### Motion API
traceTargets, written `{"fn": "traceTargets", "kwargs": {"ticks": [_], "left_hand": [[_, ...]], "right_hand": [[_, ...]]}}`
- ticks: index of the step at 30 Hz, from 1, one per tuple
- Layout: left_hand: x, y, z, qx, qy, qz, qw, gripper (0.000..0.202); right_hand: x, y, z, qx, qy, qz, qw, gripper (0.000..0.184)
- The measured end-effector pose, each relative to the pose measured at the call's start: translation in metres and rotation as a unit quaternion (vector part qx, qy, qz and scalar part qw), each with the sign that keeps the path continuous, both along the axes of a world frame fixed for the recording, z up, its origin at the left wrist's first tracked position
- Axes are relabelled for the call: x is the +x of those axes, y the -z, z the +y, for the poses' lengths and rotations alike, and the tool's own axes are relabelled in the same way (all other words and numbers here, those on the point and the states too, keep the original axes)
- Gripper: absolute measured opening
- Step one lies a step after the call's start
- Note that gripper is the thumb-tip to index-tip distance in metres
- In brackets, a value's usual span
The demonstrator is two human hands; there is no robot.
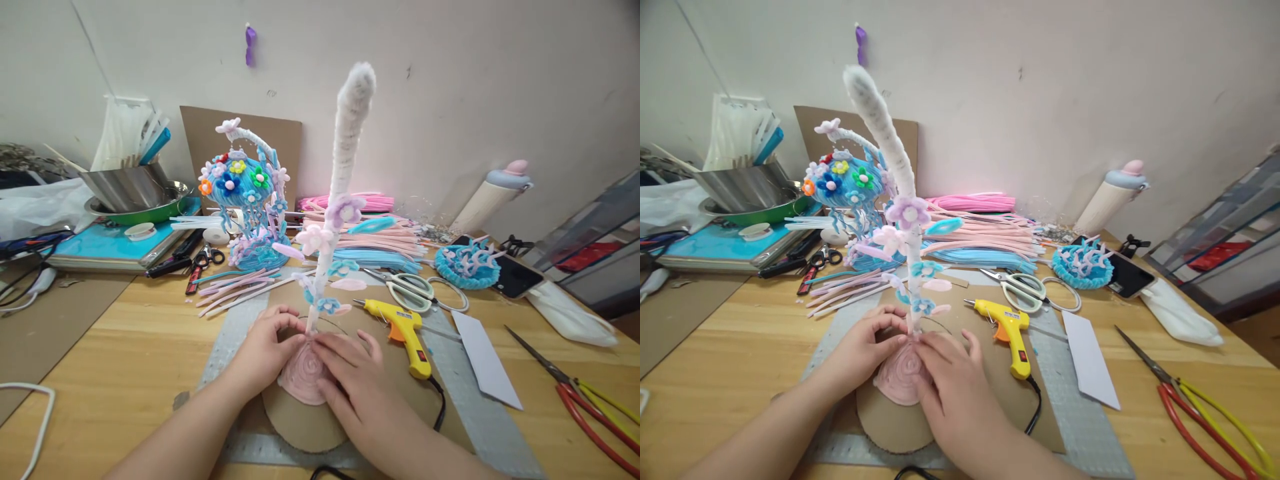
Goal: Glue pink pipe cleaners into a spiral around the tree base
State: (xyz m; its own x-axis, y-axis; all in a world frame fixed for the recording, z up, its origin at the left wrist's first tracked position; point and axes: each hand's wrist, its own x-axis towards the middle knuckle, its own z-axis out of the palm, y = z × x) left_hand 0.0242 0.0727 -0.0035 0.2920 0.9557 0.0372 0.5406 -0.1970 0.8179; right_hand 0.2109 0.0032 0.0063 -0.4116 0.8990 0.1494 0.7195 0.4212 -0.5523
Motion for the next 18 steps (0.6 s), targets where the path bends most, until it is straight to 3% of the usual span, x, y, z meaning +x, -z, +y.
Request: {"fn": "traceTargets", "kwargs": {"ticks": [5,10,14,18], "left_hand": [[0.000,0.000,-0.003,0.024,-0.007,0.018,1.000,0.012],[0.000,-0.002,-0.008,0.099,0.001,0.075,0.992,0.019],[0.000,-0.005,-0.011,0.177,0.020,0.147,0.973,0.021],[0.000,-0.007,-0.015,0.171,0.002,0.176,0.969,0.016]], "right_hand": [[0.001,-0.004,0.010,0.026,0.113,0.043,0.992,0.013],[-0.008,-0.007,0.022,0.020,0.164,0.066,0.984,0.010],[-0.017,0.000,0.031,0.019,0.205,0.108,0.972,0.004],[-0.016,0.012,0.037,0.037,0.218,0.128,0.967,0.007]]}}
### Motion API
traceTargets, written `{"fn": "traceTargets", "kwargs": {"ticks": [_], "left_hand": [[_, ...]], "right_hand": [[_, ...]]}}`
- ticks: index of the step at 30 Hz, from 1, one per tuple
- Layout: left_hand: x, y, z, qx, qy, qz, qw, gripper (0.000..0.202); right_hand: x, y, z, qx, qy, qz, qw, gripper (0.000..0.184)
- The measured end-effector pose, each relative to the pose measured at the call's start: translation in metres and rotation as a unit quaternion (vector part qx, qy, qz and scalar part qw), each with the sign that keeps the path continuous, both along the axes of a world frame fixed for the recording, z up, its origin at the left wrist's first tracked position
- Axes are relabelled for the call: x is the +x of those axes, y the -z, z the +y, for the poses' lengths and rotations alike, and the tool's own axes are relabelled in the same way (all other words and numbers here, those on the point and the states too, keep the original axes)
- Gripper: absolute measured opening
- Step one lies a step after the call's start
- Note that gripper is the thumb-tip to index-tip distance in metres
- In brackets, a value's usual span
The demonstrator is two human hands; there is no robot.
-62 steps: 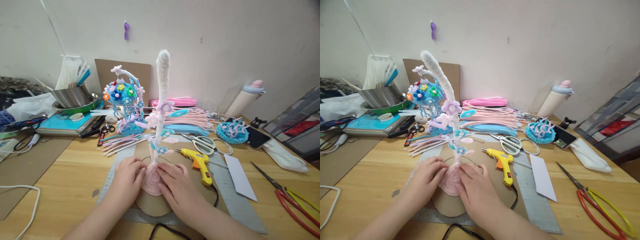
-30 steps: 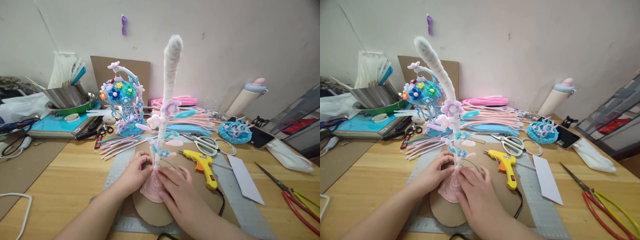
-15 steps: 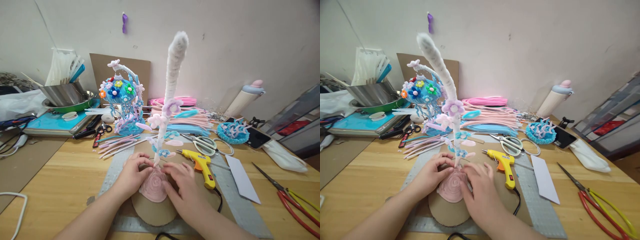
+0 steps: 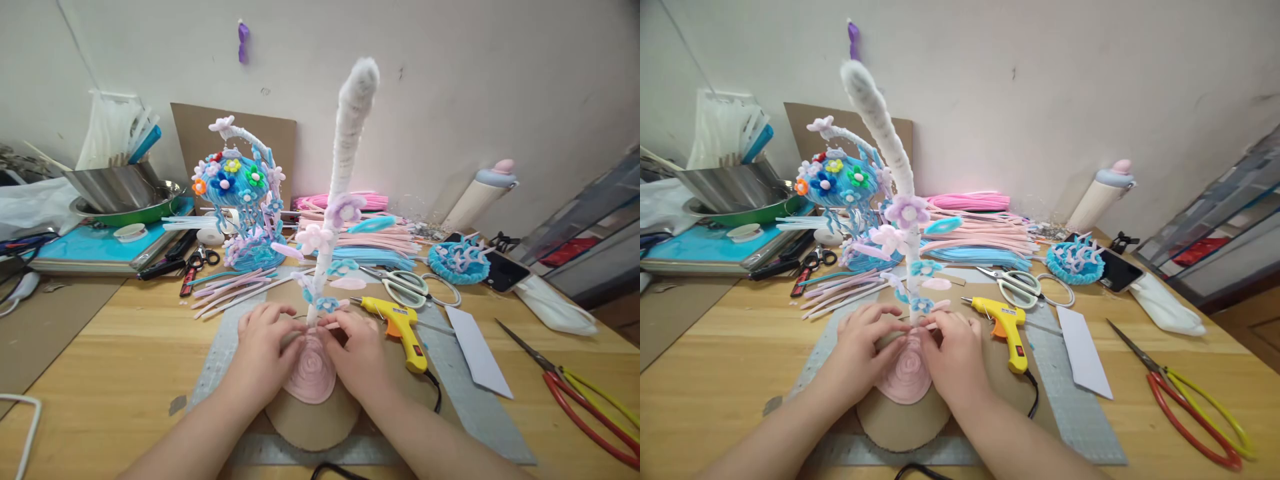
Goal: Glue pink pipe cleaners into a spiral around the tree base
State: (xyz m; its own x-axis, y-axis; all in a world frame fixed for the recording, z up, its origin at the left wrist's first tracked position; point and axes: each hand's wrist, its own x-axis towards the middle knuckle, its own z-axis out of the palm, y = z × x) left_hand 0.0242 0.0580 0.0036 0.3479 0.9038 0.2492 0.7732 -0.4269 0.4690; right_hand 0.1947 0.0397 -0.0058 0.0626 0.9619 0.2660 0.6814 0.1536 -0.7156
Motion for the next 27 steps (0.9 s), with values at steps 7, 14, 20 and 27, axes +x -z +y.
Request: {"fn": "traceTargets", "kwargs": {"ticks": [7,14,20,27], "left_hand": [[0.000,-0.002,-0.002,-0.016,-0.032,0.002,0.999,0.003],[-0.002,-0.002,-0.004,-0.001,-0.022,0.032,0.999,0.008],[-0.003,-0.002,-0.007,0.015,-0.025,0.048,0.998,0.009],[-0.001,-0.004,-0.009,0.016,-0.014,0.054,0.998,0.012]], "right_hand": [[0.009,0.005,0.008,0.064,0.000,-0.091,0.994,0.005],[0.008,0.004,0.015,0.027,-0.010,-0.117,0.993,0.011],[0.022,0.003,0.007,0.012,-0.075,-0.116,0.990,0.013],[0.028,0.003,0.002,0.036,-0.136,-0.137,0.981,0.035]]}}
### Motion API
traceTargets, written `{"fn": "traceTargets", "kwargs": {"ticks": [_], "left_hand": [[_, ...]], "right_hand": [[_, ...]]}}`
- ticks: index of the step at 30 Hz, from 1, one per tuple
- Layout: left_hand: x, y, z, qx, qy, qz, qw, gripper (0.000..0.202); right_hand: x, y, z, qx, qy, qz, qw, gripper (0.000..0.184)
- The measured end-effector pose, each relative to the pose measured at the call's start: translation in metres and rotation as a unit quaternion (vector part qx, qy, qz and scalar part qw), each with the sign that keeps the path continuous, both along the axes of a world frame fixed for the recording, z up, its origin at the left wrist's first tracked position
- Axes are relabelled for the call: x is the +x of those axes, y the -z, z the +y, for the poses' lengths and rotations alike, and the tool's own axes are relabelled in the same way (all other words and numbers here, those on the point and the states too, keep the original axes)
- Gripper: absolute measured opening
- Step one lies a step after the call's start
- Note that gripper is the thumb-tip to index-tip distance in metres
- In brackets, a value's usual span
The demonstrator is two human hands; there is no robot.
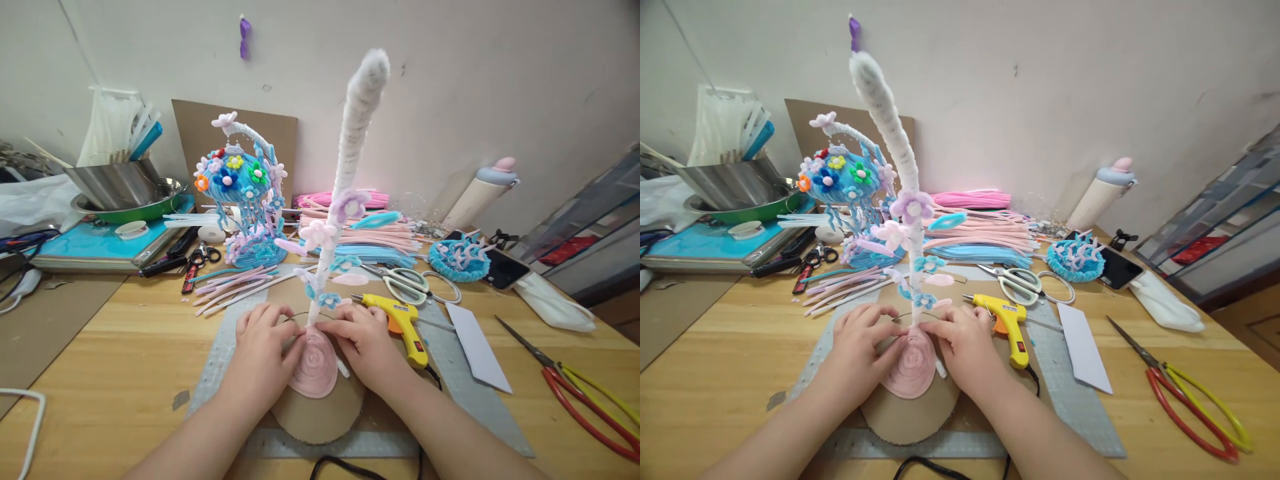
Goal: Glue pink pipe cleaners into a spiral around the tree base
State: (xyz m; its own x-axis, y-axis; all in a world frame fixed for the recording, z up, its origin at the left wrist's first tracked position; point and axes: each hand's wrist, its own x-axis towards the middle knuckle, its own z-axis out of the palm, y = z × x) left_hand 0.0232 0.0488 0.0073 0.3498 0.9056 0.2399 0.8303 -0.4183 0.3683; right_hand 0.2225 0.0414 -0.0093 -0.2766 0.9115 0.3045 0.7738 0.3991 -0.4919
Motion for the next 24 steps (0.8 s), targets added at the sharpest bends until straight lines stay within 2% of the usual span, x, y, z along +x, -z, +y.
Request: {"fn": "traceTargets", "kwargs": {"ticks": [9,17,24], "left_hand": [[0.0035,0.0024,-0.0008,0.006,0.025,0.012,1.000,0.022],[0.0023,-0.0032,-0.0036,0.000,0.055,0.051,0.997,0.030],[-0.0038,-0.0040,0.0024,0.008,0.049,0.003,0.999,0.028]], "right_hand": [[-0.0004,0.0006,0.0004,-0.015,0.012,0.019,1.000,0.028],[-0.0020,0.0006,-0.0009,-0.021,0.016,-0.004,1.000,0.028],[-0.0036,0.0017,-0.0021,-0.016,0.024,0.015,0.999,0.025]]}}
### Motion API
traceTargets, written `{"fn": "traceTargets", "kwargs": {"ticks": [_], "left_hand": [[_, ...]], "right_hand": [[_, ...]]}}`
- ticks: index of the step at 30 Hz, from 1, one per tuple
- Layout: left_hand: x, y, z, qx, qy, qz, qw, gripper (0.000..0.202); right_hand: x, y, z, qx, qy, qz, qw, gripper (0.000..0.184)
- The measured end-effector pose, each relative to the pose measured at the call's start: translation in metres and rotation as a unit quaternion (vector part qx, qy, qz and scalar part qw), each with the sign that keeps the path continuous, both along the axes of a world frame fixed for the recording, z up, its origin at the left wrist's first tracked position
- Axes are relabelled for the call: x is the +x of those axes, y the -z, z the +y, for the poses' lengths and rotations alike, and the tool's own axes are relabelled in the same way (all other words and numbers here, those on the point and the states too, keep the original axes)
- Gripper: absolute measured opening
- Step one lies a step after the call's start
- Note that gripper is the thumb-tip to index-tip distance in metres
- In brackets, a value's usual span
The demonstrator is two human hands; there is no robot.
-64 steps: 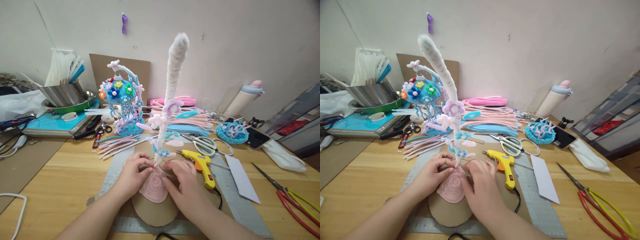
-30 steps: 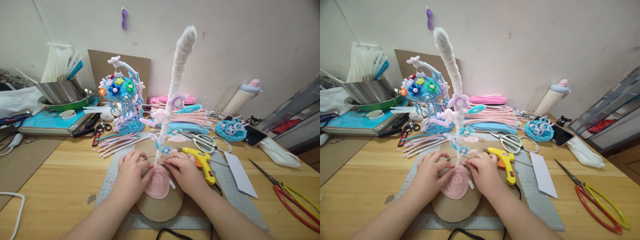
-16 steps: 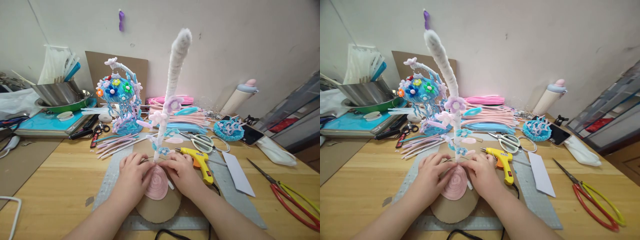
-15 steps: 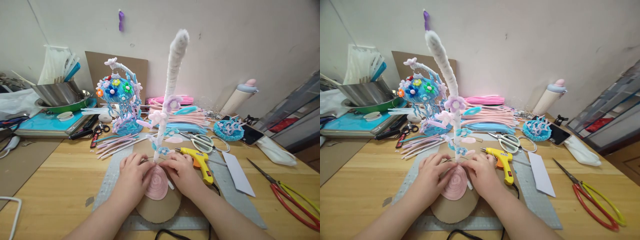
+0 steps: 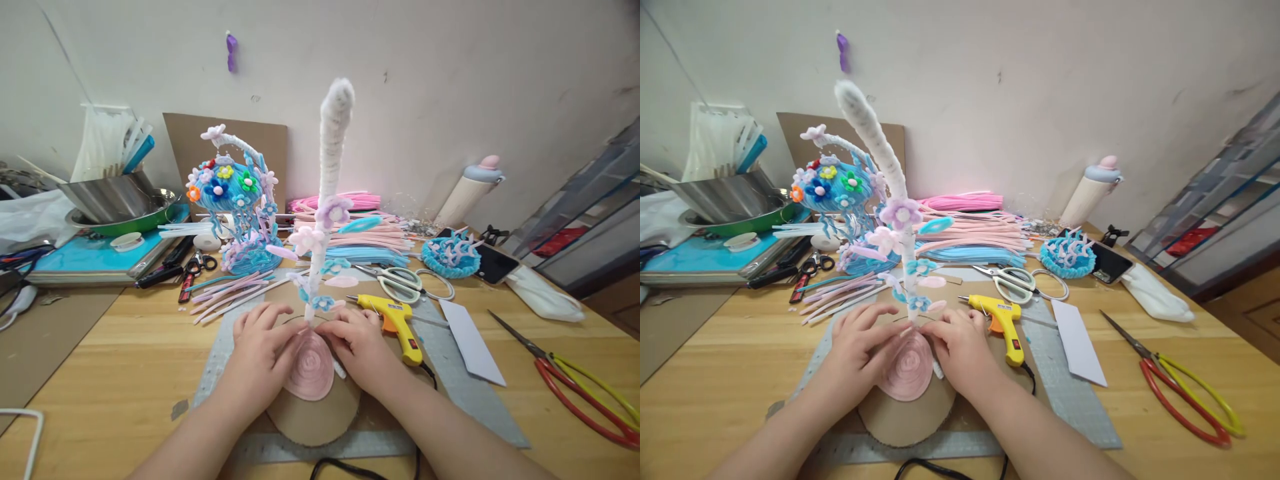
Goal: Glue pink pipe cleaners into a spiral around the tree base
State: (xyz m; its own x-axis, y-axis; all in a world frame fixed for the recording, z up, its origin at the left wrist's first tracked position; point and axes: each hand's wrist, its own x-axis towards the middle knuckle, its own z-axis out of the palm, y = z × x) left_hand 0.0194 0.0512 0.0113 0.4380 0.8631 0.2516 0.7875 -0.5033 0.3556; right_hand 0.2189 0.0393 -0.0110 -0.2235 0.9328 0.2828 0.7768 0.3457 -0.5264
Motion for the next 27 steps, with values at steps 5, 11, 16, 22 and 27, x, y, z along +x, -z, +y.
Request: {"fn": "traceTargets", "kwargs": {"ticks": [5,11,16,22,27], "left_hand": [[-0.001,-0.004,0.001,-0.023,0.022,0.023,0.999,0.031],[0.000,-0.009,0.006,-0.070,-0.005,0.015,0.997,0.026],[0.000,-0.007,0.011,-0.134,-0.023,-0.037,0.990,0.036],[-0.005,0.002,0.013,-0.079,-0.022,-0.109,0.991,0.023],[-0.003,0.006,0.011,-0.070,-0.021,-0.089,0.993,0.016]], "right_hand": [[0.001,-0.001,0.000,-0.007,-0.003,0.003,1.000,0.026],[0.003,0.001,0.000,-0.015,-0.005,-0.005,1.000,0.028],[0.003,0.002,0.000,-0.008,-0.006,0.004,1.000,0.029],[0.002,-0.003,-0.002,-0.009,-0.003,0.008,1.000,0.026],[0.002,-0.003,-0.001,-0.014,-0.006,0.014,1.000,0.026]]}}
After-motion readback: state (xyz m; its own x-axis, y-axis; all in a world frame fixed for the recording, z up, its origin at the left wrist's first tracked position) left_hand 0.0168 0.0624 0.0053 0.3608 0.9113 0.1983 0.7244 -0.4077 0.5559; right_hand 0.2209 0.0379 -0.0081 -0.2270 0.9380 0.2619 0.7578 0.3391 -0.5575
